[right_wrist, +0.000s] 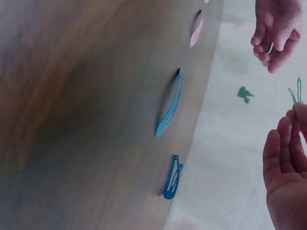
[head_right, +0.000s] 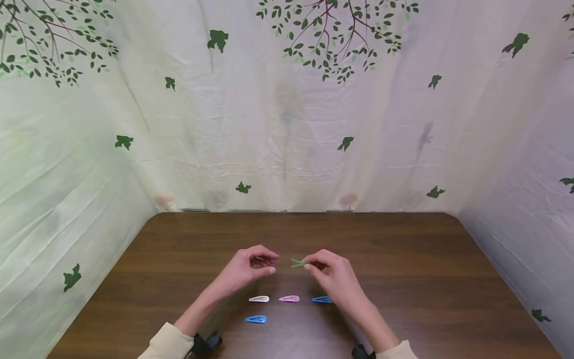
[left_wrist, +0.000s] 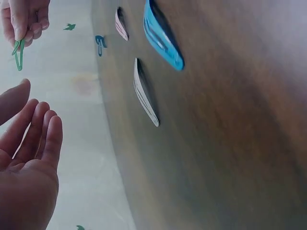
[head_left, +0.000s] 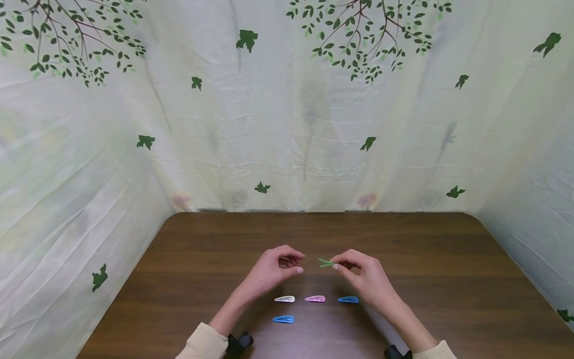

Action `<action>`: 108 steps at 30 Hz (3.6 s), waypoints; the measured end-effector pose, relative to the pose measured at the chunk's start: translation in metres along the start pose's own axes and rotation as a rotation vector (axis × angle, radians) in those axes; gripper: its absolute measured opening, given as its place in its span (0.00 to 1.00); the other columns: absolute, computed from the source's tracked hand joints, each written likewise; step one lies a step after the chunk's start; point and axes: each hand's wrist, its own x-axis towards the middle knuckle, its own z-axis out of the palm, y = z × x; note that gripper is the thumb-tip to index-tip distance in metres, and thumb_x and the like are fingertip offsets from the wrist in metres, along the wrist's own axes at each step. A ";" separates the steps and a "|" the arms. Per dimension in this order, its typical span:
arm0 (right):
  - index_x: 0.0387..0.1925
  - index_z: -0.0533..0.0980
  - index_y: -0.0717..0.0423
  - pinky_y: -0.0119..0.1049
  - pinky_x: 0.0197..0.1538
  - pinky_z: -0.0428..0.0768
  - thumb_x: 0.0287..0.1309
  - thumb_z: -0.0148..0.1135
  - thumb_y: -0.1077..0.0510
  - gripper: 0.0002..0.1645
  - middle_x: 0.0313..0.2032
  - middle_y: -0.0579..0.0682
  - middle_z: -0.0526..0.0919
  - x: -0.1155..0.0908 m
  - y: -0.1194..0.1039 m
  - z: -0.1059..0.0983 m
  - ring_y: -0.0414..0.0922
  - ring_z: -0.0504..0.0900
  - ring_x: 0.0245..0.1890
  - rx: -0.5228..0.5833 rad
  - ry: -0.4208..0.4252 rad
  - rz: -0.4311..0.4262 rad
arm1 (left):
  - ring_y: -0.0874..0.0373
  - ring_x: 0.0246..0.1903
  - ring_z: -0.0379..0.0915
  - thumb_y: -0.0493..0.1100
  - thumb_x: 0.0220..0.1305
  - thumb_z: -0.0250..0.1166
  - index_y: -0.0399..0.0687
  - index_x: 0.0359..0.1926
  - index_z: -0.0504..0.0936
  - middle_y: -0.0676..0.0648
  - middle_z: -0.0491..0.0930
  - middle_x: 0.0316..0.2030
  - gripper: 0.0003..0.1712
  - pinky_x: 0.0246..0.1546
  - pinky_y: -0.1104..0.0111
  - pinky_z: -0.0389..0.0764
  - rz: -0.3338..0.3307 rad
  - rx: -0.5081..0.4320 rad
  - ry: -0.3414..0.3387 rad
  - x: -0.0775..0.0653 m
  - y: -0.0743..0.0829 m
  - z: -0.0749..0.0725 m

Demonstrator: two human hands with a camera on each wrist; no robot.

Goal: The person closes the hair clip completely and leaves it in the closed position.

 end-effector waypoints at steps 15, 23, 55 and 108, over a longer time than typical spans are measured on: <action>0.39 0.84 0.40 0.34 0.38 0.80 0.59 0.69 0.63 0.12 0.37 0.38 0.83 -0.018 -0.022 -0.001 0.38 0.80 0.34 0.141 -0.041 -0.087 | 0.47 0.41 0.80 0.35 0.55 0.74 0.55 0.44 0.85 0.59 0.82 0.41 0.17 0.48 0.64 0.78 0.036 -0.057 0.035 -0.024 0.025 0.003; 0.39 0.84 0.43 0.34 0.36 0.79 0.60 0.68 0.62 0.10 0.37 0.39 0.83 -0.028 -0.031 0.001 0.39 0.80 0.33 0.194 -0.035 -0.133 | 0.53 0.42 0.78 0.35 0.53 0.75 0.50 0.47 0.85 0.54 0.82 0.43 0.19 0.49 0.61 0.79 0.065 -0.106 0.051 -0.037 0.035 0.007; 0.40 0.84 0.50 0.33 0.34 0.80 0.54 0.68 0.73 0.17 0.36 0.43 0.83 -0.040 -0.077 -0.003 0.41 0.80 0.33 0.222 0.038 -0.272 | 0.58 0.39 0.78 0.36 0.54 0.75 0.46 0.42 0.86 0.54 0.82 0.37 0.13 0.44 0.63 0.80 0.216 -0.068 0.064 -0.059 0.091 0.012; 0.35 0.83 0.54 0.23 0.31 0.73 0.43 0.72 0.76 0.19 0.27 0.42 0.78 -0.045 -0.070 0.024 0.36 0.74 0.26 0.116 0.326 -0.323 | 0.62 0.30 0.77 0.40 0.58 0.73 0.61 0.28 0.83 0.61 0.81 0.28 0.09 0.34 0.67 0.77 0.142 -0.024 0.210 -0.054 0.064 0.035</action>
